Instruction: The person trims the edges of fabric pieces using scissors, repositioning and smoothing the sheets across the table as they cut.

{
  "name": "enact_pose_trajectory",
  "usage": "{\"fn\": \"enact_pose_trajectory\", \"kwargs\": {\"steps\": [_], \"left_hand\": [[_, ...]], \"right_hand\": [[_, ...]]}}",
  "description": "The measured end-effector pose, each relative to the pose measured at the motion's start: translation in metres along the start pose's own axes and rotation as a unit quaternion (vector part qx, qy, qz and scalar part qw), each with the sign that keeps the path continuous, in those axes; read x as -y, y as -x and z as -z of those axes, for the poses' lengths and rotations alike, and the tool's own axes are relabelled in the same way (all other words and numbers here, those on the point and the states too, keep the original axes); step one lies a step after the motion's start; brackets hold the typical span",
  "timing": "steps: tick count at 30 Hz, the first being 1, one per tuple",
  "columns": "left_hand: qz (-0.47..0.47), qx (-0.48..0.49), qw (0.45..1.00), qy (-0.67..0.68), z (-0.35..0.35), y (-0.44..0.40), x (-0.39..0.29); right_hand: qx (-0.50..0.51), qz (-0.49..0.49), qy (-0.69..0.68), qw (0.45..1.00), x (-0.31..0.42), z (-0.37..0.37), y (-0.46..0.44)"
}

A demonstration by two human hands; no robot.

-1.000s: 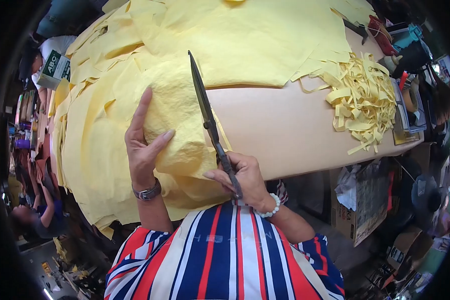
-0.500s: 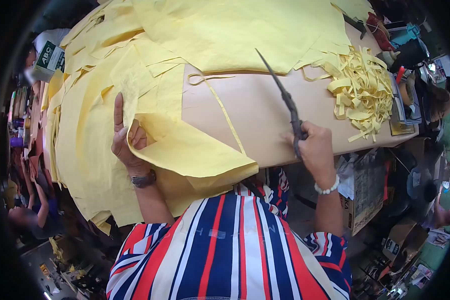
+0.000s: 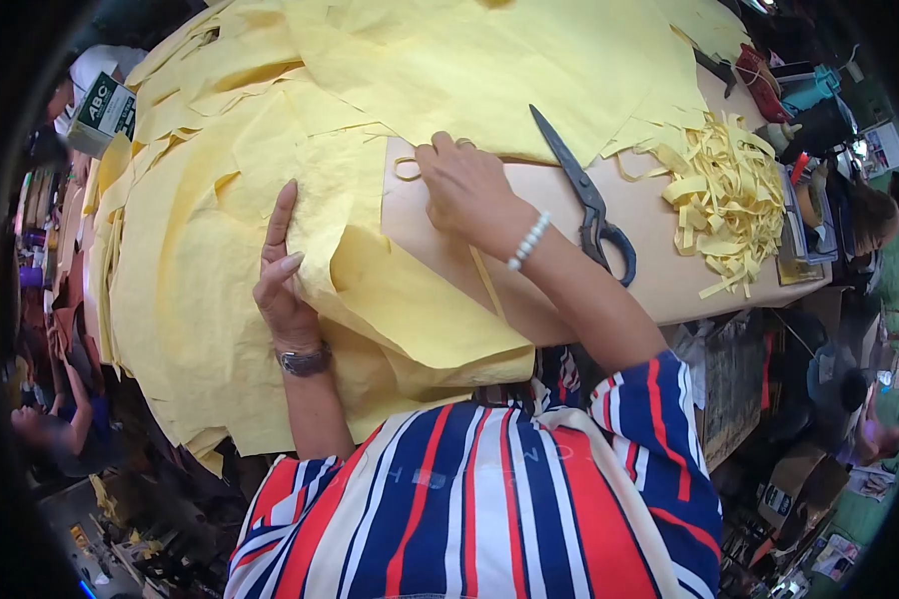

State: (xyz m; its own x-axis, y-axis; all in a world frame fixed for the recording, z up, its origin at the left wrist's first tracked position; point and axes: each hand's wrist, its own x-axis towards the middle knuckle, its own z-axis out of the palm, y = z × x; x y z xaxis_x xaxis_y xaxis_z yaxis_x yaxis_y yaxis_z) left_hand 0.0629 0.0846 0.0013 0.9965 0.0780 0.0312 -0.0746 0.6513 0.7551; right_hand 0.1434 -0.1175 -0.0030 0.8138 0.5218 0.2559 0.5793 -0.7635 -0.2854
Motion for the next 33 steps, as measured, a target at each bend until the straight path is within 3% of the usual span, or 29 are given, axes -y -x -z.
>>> {"fn": "enact_pose_trajectory", "kwargs": {"steps": [3, 6, 7, 8, 10, 15, 17, 18, 19, 20, 22, 25, 26, 28, 30, 32, 33], "left_hand": [[-0.01, -0.002, 1.0, -0.005, 0.002, -0.001, 0.0], [-0.005, -0.01, 1.0, -0.018, 0.002, -0.001, 0.003], [-0.005, -0.008, 1.0, -0.021, 0.004, -0.002, 0.002], [-0.003, -0.003, 1.0, -0.022, 0.004, -0.003, 0.003], [-0.003, -0.022, 1.0, -0.014, 0.003, -0.001, 0.005], [-0.008, -0.025, 1.0, 0.017, 0.006, 0.0, 0.008], [-0.003, -0.01, 1.0, 0.022, 0.009, -0.001, 0.008], [0.002, -0.005, 1.0, 0.024, 0.007, -0.001, 0.008], [0.007, -0.008, 1.0, 0.024, 0.004, 0.0, 0.007], [0.006, -0.019, 1.0, 0.022, 0.002, -0.001, 0.007], [0.001, -0.042, 0.999, 0.017, 0.0, -0.002, 0.008], [0.015, -0.032, 0.999, -0.019, 0.0, -0.003, 0.007], [0.008, -0.028, 0.997, -0.068, 0.0, -0.002, 0.008], [-0.014, -0.034, 0.984, -0.176, -0.003, -0.006, 0.009], [-0.022, 0.011, 0.957, -0.291, -0.017, -0.011, 0.003], [0.0, 0.081, 0.946, -0.315, -0.034, -0.019, -0.003], [-0.01, 0.12, 0.936, -0.331, -0.04, -0.023, -0.002]], "right_hand": [[0.024, 0.009, 0.003, 1.0, -0.014, -0.018, -0.023], [0.157, -0.02, -0.153, 0.976, -0.045, 0.011, -0.035], [0.194, -0.136, -0.255, 0.937, -0.056, 0.033, -0.036], [0.165, -0.076, -0.275, 0.944, -0.08, 0.049, -0.035], [0.125, -0.156, -0.33, 0.923, -0.111, 0.103, -0.022], [-0.011, -0.256, -0.183, 0.949, -0.192, 0.232, 0.027], [-0.053, -0.324, -0.039, 0.944, -0.219, 0.285, 0.039], [-0.121, -0.256, 0.094, 0.954, -0.222, 0.302, 0.048], [-0.126, -0.276, 0.251, 0.919, -0.242, 0.329, 0.057], [-0.201, -0.222, 0.284, 0.911, -0.267, 0.344, 0.066], [-0.225, -0.273, 0.324, 0.878, -0.236, 0.353, 0.065], [-0.148, -0.23, 0.364, 0.89, -0.262, 0.345, 0.076], [-0.038, -0.289, 0.438, 0.85, -0.237, 0.325, 0.066], [-0.039, -0.293, 0.38, 0.876, -0.232, 0.284, 0.069], [-0.016, -0.139, 0.216, 0.966, -0.219, 0.238, 0.05], [0.051, -0.167, -0.054, 0.983, -0.145, 0.186, 0.02], [0.052, -0.175, -0.223, 0.958, -0.112, 0.155, 0.011]]}}
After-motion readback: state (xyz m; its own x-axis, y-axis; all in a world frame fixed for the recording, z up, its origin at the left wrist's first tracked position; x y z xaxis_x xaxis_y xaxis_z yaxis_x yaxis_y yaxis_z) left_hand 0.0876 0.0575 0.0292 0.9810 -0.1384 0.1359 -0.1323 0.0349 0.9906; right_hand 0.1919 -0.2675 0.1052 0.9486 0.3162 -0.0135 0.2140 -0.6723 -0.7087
